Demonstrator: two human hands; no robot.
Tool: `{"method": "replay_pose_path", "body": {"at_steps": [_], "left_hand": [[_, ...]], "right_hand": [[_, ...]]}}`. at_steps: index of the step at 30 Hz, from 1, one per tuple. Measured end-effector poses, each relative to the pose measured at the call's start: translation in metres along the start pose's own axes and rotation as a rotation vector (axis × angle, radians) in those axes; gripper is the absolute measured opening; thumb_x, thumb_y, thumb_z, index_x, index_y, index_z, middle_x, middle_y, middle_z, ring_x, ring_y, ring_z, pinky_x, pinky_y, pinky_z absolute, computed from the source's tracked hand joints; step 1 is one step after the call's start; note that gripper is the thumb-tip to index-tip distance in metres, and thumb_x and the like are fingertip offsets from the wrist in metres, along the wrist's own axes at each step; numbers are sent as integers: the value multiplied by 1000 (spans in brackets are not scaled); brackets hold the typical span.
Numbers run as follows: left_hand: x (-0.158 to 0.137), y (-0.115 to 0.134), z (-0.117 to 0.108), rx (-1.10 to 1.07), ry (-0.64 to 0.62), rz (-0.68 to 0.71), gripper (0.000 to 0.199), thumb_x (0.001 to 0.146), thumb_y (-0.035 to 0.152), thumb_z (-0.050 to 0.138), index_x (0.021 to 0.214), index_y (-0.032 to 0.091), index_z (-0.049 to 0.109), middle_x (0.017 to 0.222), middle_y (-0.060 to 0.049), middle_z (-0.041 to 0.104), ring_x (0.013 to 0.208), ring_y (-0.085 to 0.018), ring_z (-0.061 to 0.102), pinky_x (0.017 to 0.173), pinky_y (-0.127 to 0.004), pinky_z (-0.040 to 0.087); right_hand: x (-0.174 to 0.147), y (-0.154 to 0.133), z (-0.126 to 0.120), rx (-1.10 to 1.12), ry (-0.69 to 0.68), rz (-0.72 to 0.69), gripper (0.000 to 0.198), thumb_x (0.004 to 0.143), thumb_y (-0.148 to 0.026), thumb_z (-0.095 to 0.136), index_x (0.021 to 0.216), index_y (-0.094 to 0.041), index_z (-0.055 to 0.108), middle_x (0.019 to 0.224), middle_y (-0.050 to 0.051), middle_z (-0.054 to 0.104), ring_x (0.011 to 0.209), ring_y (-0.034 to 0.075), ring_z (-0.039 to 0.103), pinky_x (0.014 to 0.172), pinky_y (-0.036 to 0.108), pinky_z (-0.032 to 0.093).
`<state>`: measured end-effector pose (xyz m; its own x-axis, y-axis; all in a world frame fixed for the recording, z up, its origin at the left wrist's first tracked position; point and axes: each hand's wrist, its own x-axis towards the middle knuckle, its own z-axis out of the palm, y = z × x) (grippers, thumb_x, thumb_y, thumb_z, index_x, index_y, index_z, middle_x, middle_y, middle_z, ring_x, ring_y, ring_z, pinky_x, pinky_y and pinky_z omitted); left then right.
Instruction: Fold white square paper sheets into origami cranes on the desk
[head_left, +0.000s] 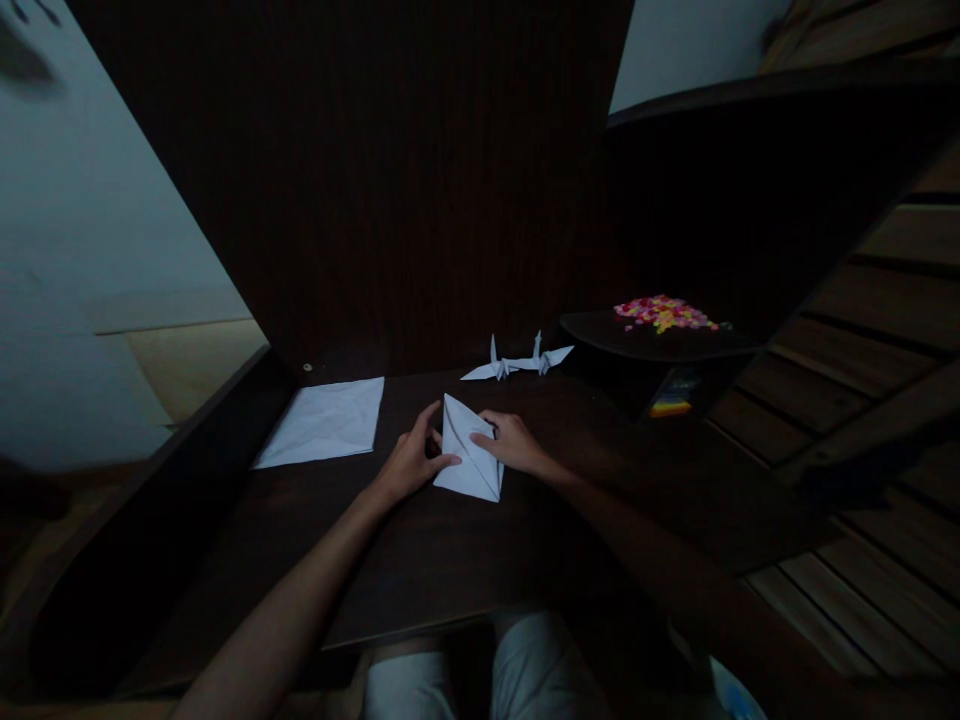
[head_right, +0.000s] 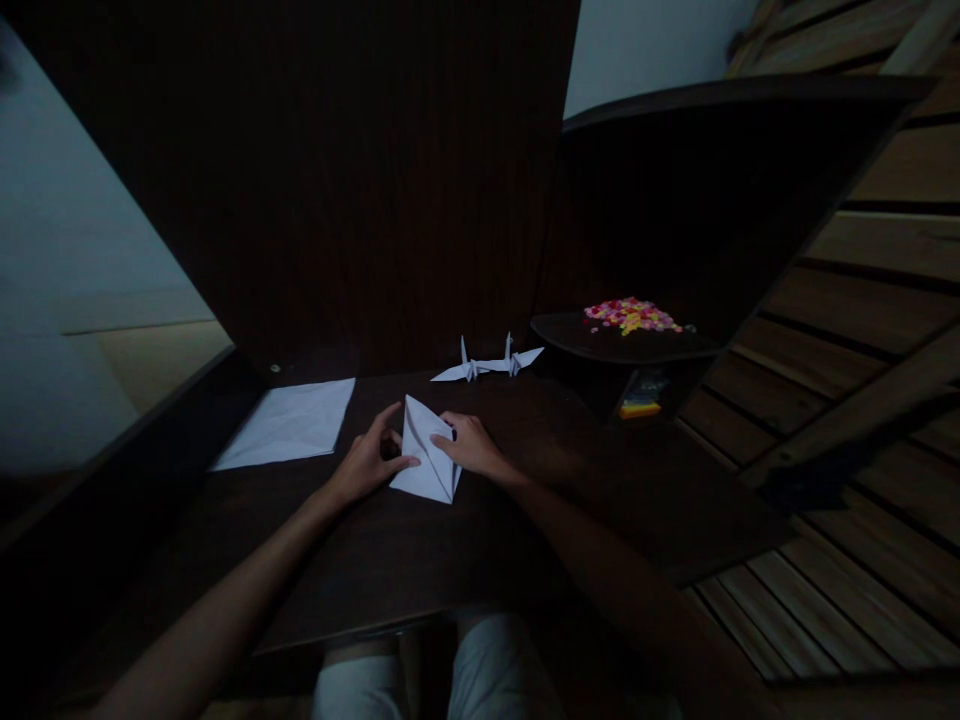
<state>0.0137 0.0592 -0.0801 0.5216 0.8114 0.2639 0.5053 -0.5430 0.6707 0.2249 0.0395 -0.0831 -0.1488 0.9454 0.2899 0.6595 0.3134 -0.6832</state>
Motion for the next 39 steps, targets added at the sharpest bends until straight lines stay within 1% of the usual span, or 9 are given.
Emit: {"method": "replay_pose_path", "body": {"at_steps": [4, 8, 11, 14, 20, 24, 27, 29, 39], "left_hand": [[1, 0, 0, 0, -3, -15, 86, 73, 35, 67, 143, 20, 20, 78, 3, 60, 72, -17, 62, 72, -30, 47], [1, -1, 0, -5, -5, 2, 70, 80, 30, 58, 139, 19, 23, 79, 2, 59, 72, -17, 61, 71, -29, 46], [1, -2, 2, 2, 40, 16, 53, 81, 28, 55, 127, 19, 31, 82, 0, 57, 74, -16, 60, 71, -29, 46], [1, -3, 3, 6, 77, 29, 38, 81, 28, 55, 111, 19, 34, 83, 0, 54, 72, -15, 58, 68, -28, 45], [-1, 0, -1, 84, 104, 33, 20, 82, 28, 53, 93, 21, 38, 79, 1, 53, 67, -15, 55, 65, -28, 43], [0, 1, -2, 131, 56, 141, 3, 84, 22, 48, 85, 20, 47, 82, -2, 56, 75, -16, 55, 72, -29, 43], [1, -2, 0, 149, 45, 180, 10, 85, 21, 47, 91, 18, 54, 85, -3, 56, 77, -16, 54, 73, -30, 43], [1, -4, 1, 158, 41, 181, 15, 86, 24, 49, 97, 18, 56, 85, -3, 55, 76, -16, 54, 72, -29, 44], [1, -5, 3, 142, 27, 185, 31, 81, 25, 57, 111, 18, 51, 87, -1, 51, 74, -15, 51, 72, -28, 44]], "right_hand": [[-1, -3, 0, 85, 2, 26, 21, 79, -31, 58, 93, -16, 63, 85, 4, 67, 73, 16, 59, 65, 25, 42], [-1, -5, -1, 217, 18, 55, 26, 81, -32, 53, 97, -15, 63, 89, 5, 67, 79, 17, 61, 70, 26, 43], [-1, -4, -4, 251, 12, 59, 26, 83, -26, 45, 99, -17, 64, 87, 3, 67, 80, 17, 60, 72, 26, 42], [-1, -2, -4, 288, 13, 25, 31, 81, -18, 38, 97, -19, 64, 95, 2, 67, 87, 17, 59, 76, 26, 42], [2, 8, 5, 448, -45, 106, 36, 70, -9, 43, 100, -19, 61, 87, 2, 68, 73, 14, 59, 62, 21, 43], [3, 11, 7, 546, -55, 127, 39, 66, -8, 42, 99, -18, 60, 85, 2, 69, 68, 13, 58, 55, 20, 40], [4, 11, 6, 604, -59, 137, 39, 65, -8, 40, 98, -17, 59, 80, 1, 68, 61, 12, 56, 51, 19, 36], [5, 12, 7, 610, -42, 124, 35, 67, -9, 40, 96, -16, 59, 76, 0, 67, 61, 12, 55, 54, 20, 38], [6, 8, 12, 647, -25, 192, 23, 70, -13, 54, 92, -18, 57, 78, 0, 64, 69, 12, 60, 61, 22, 45]]}}
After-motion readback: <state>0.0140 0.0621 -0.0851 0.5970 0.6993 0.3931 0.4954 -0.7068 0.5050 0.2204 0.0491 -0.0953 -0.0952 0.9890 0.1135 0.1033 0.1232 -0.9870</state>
